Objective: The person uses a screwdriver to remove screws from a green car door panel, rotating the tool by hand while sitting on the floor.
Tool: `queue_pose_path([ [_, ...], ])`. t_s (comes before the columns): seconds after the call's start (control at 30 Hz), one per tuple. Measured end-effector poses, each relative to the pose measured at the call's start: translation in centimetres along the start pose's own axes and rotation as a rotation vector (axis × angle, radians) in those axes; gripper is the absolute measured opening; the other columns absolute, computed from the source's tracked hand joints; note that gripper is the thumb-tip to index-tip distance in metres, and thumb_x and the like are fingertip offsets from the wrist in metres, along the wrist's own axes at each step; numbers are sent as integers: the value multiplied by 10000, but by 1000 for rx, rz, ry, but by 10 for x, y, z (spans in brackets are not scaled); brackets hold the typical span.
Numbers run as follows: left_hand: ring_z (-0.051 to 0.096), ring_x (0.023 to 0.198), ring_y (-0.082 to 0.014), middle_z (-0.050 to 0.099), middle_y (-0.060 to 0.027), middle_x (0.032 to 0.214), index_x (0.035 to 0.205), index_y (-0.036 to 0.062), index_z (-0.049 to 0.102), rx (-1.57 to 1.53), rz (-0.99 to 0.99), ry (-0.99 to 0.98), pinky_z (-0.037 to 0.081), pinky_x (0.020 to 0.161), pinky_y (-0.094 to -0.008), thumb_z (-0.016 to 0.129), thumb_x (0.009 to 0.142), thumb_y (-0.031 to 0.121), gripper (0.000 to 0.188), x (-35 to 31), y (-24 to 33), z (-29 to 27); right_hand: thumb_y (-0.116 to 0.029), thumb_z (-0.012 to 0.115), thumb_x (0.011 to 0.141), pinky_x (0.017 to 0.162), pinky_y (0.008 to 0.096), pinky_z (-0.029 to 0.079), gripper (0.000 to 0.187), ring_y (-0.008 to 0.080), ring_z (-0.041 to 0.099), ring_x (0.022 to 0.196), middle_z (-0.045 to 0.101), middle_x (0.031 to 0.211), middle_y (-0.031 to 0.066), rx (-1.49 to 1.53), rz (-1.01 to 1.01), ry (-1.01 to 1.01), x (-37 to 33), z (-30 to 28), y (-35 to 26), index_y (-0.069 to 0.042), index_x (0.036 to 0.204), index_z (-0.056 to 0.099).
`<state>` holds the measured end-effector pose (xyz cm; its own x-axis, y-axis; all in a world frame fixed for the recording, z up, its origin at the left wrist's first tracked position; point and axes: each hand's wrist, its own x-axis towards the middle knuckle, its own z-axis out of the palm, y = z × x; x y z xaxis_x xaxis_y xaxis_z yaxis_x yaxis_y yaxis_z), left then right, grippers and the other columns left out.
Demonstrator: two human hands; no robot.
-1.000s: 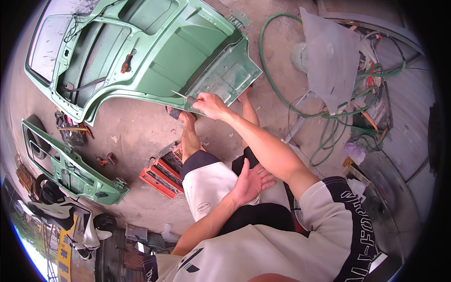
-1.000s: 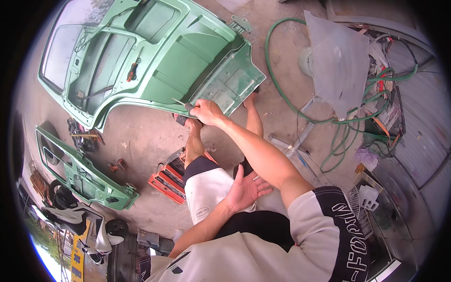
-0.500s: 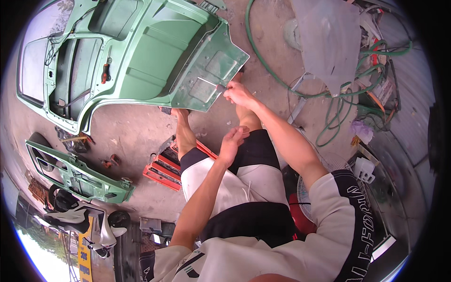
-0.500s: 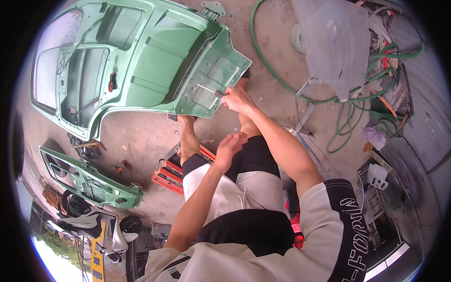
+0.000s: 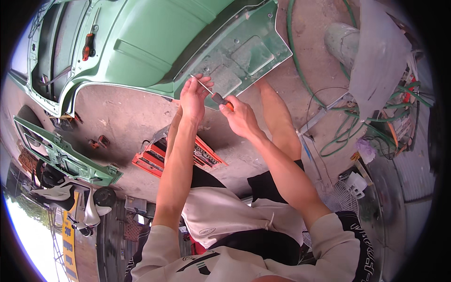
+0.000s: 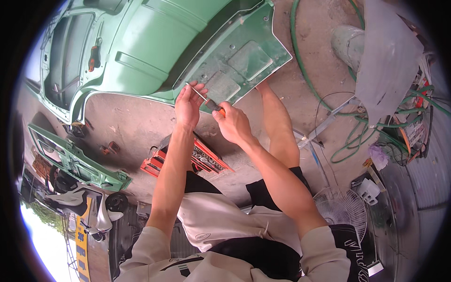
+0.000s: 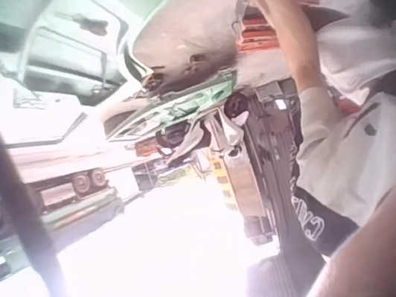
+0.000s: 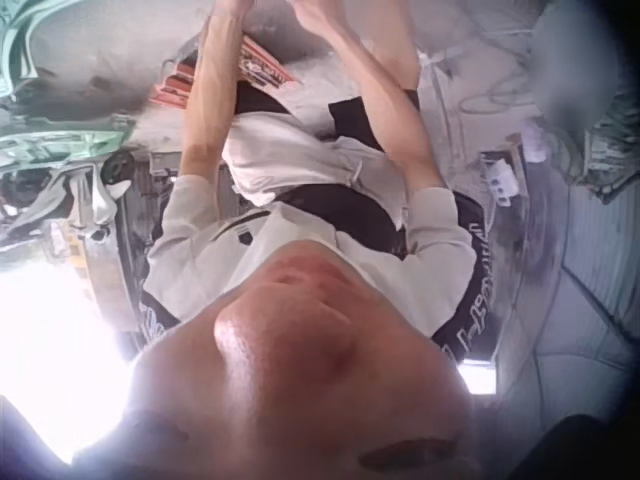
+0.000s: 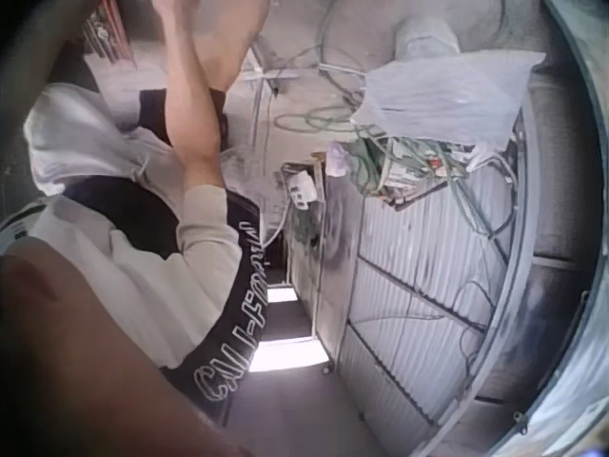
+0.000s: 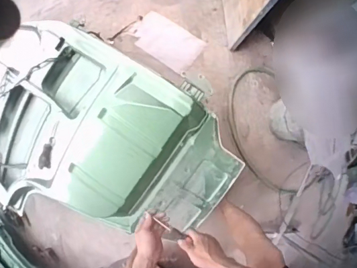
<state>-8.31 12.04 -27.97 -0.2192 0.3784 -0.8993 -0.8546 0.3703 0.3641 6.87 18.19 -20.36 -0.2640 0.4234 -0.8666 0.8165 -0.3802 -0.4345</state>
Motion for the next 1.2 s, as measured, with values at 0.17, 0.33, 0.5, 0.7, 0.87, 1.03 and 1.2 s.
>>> queue_pose_path([
  [0.17,667,1007,-240,688,-116,1115,1273,27,557,-58,-68,128,511,905,-380,502,1049,171,272,24,-8,-34,-315,608,959,749,483,498,346,389,671,806,702,818,163,-50,62,-136,35,18,9,-53,1184,641],
  [0.33,660,1038,-212,690,-119,1168,1361,3,506,42,97,110,499,924,-362,517,1041,156,355,45,-1,-53,-306,595,964,595,306,476,359,137,651,658,683,770,66,117,75,-176,65,31,0,-53,1215,633],
  [0.5,673,986,-197,704,-112,1161,1386,-17,485,129,94,72,502,908,-353,566,1012,118,406,41,-10,-57,-260,618,977,563,287,486,335,118,626,590,693,832,78,280,131,-202,45,68,20,-41,1229,587],
  [0.7,689,973,-214,694,-141,1215,1364,-21,471,49,114,11,516,885,-336,585,999,90,399,40,-10,-42,-250,593,1007,705,285,502,308,141,676,826,704,938,78,332,98,-373,59,52,28,-15,1206,575],
  [0.87,661,1016,-232,689,-158,1169,1217,-5,581,162,55,-111,486,892,-332,483,1061,209,282,50,-8,-66,-277,600,988,828,321,517,289,179,682,894,721,960,108,406,-58,-598,64,-21,3,-3,1072,639],
  [1.03,633,938,-154,680,-78,1109,1344,-3,551,200,-15,-85,460,838,-281,533,1047,272,406,44,-10,-56,-322,550,1008,897,389,501,388,267,675,960,698,1076,144,351,-29,-342,28,-105,-19,-16,1246,552],
  [1.2,621,888,-115,671,-40,1021,1330,9,574,287,-43,-136,456,794,-248,533,1047,270,387,50,-12,-46,-254,538,1032,839,343,524,275,175,662,922,689,1021,112,273,48,-199,-4,-99,6,-21,1175,566],
])
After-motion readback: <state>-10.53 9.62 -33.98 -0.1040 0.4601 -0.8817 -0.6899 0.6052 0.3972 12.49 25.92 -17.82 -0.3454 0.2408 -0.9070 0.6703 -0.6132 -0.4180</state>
